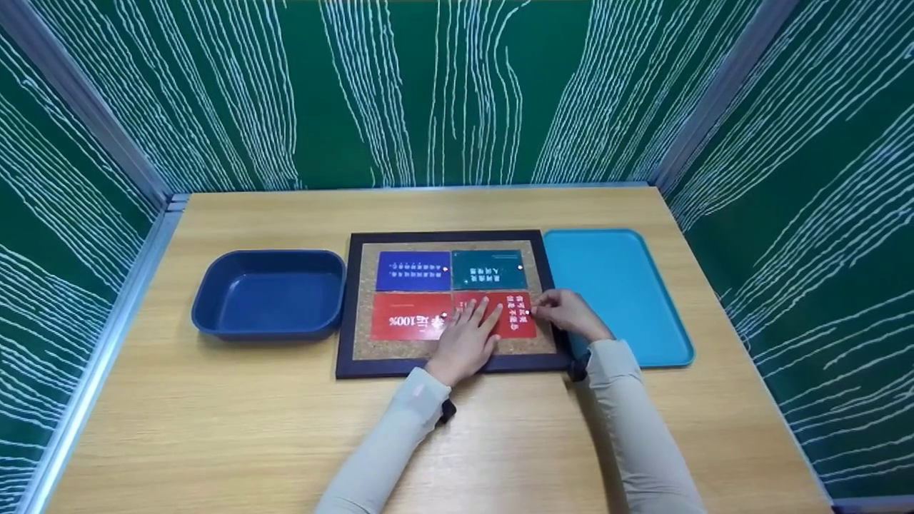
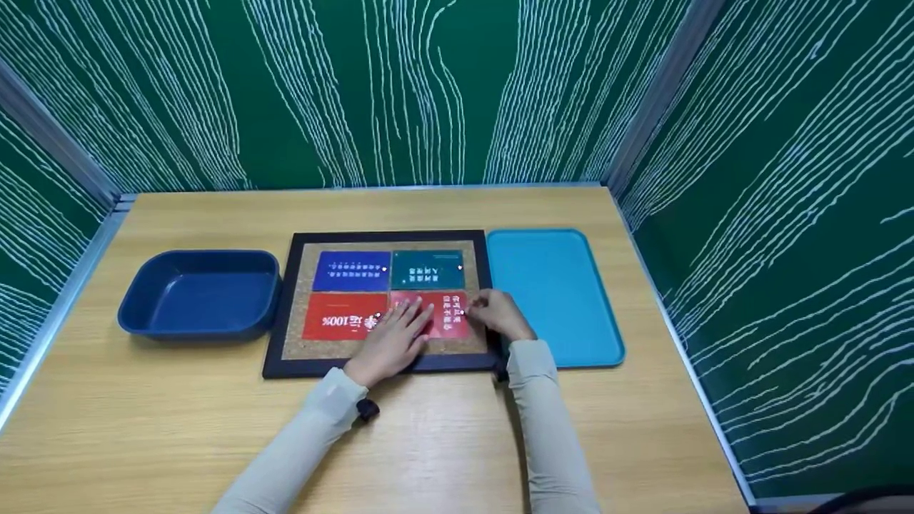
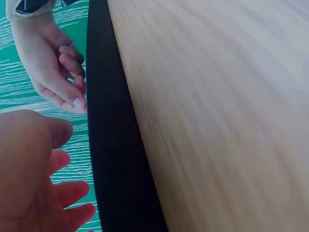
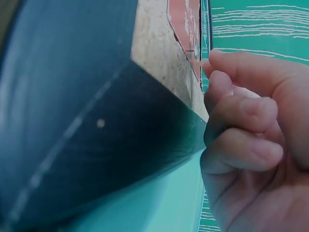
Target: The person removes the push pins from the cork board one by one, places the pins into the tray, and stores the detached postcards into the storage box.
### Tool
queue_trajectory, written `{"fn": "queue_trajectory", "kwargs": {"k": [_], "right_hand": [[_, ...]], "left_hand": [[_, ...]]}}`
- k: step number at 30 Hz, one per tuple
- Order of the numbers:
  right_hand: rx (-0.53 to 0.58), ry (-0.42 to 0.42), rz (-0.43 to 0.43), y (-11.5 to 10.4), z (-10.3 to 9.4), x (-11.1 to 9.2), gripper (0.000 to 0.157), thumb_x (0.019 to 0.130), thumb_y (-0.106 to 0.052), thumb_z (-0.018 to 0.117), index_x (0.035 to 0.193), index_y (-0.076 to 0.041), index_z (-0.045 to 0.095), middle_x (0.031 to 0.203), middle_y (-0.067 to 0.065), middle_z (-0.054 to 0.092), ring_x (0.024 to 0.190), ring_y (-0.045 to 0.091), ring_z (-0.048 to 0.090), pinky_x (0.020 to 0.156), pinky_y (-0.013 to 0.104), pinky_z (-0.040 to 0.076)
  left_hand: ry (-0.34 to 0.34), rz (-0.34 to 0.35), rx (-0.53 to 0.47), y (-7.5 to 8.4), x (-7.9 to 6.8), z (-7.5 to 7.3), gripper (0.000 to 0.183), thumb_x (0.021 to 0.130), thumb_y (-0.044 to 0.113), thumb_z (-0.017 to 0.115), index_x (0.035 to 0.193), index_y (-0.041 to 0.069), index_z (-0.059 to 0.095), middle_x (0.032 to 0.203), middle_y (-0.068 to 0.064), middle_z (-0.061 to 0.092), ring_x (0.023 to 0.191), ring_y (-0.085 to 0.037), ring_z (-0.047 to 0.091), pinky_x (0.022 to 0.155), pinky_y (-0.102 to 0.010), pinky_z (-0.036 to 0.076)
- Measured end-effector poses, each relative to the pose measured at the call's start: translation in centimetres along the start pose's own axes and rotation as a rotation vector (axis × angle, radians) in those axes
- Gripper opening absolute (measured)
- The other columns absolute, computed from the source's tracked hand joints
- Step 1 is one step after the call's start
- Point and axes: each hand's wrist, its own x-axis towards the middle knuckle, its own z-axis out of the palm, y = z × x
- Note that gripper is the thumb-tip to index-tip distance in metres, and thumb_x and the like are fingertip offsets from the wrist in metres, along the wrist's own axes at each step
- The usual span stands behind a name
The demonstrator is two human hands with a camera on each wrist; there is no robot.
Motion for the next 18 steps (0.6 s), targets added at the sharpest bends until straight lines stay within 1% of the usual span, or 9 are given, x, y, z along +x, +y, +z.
{"fn": "queue_trajectory", "kwargs": {"k": [3, 8, 13, 16, 18], "right_hand": [[-0.005, -0.005, -0.003, 0.07, 0.03, 0.07, 0.020, 0.092, -0.023, 0.062, 0.102, -0.006, 0.066, 0.083, 0.005, 0.061, 0.063, 0.015, 0.052, 0.054, 0.023, 0.045], [-0.008, -0.007, -0.009, 0.26, 0.06, 0.18, 0.020, 0.093, -0.023, 0.062, 0.102, -0.005, 0.067, 0.083, 0.004, 0.061, 0.062, 0.014, 0.051, 0.053, 0.023, 0.045], [0.017, -0.008, -0.046, 0.42, 0.13, 0.23, 0.019, 0.092, -0.020, 0.062, 0.099, -0.004, 0.067, 0.077, 0.001, 0.060, 0.057, 0.011, 0.049, 0.049, 0.022, 0.042], [0.020, -0.013, -0.060, 0.55, 0.18, 0.23, 0.018, 0.092, -0.019, 0.061, 0.098, -0.003, 0.066, 0.075, 0.000, 0.059, 0.055, 0.010, 0.048, 0.047, 0.022, 0.041], [0.019, -0.013, -0.052, 0.64, 0.26, 0.25, 0.017, 0.092, -0.019, 0.061, 0.097, -0.004, 0.067, 0.074, 0.000, 0.059, 0.054, 0.010, 0.048, 0.047, 0.022, 0.041]], "left_hand": [[-0.009, 0.006, -0.014, 0.09, 0.03, 0.03, 0.057, 0.102, 0.042, 0.039, 0.154, 0.024, 0.025, 0.160, -0.005, 0.024, 0.148, -0.026, 0.021, 0.122, -0.047, 0.015], [-0.017, 0.003, -0.054, 0.14, 0.20, 0.22, 0.055, 0.102, 0.039, 0.039, 0.153, 0.023, 0.026, 0.159, -0.005, 0.025, 0.148, -0.025, 0.021, 0.122, -0.045, 0.019], [0.012, 0.025, -0.045, 0.17, 0.43, 0.49, 0.052, 0.102, 0.035, 0.040, 0.152, 0.020, 0.031, 0.157, -0.007, 0.031, 0.145, -0.026, 0.029, 0.119, -0.045, 0.027], [0.020, 0.036, -0.040, 0.24, 0.49, 0.53, 0.051, 0.102, 0.034, 0.040, 0.150, 0.018, 0.035, 0.156, -0.008, 0.033, 0.145, -0.027, 0.030, 0.118, -0.047, 0.028], [0.014, 0.036, -0.045, 0.31, 0.48, 0.49, 0.051, 0.102, 0.034, 0.040, 0.150, 0.017, 0.036, 0.156, -0.008, 0.033, 0.145, -0.026, 0.029, 0.118, -0.047, 0.028]]}}
